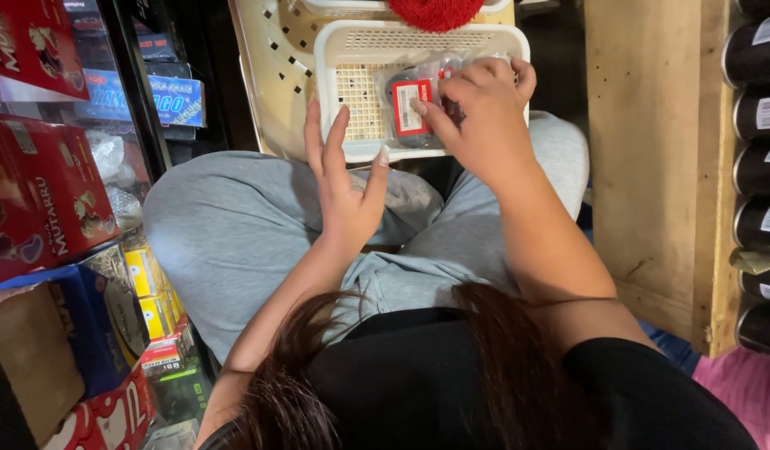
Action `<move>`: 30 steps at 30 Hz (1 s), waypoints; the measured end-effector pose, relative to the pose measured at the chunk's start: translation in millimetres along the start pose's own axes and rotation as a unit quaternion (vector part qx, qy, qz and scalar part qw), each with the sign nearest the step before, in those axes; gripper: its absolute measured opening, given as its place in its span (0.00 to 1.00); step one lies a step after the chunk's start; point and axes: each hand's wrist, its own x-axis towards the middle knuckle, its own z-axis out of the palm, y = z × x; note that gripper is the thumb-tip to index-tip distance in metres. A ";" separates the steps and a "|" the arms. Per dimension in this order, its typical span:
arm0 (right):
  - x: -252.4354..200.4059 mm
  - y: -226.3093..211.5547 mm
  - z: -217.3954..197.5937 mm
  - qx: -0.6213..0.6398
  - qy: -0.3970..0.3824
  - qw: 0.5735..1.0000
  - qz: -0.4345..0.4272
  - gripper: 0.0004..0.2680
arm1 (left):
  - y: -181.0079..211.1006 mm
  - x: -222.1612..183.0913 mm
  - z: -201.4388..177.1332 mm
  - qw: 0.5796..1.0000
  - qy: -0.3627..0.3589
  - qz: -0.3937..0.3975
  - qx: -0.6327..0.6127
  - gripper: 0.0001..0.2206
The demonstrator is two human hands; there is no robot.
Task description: Sorting packaged motorcycle spare parts and wiping them with a cloth.
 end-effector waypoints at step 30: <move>8.4 -9.2 -14.5 -0.045 -0.003 0.999 -0.026 0.13 | 0.3 1.2 -3.0 1.000 -0.019 -0.002 -0.004 0.29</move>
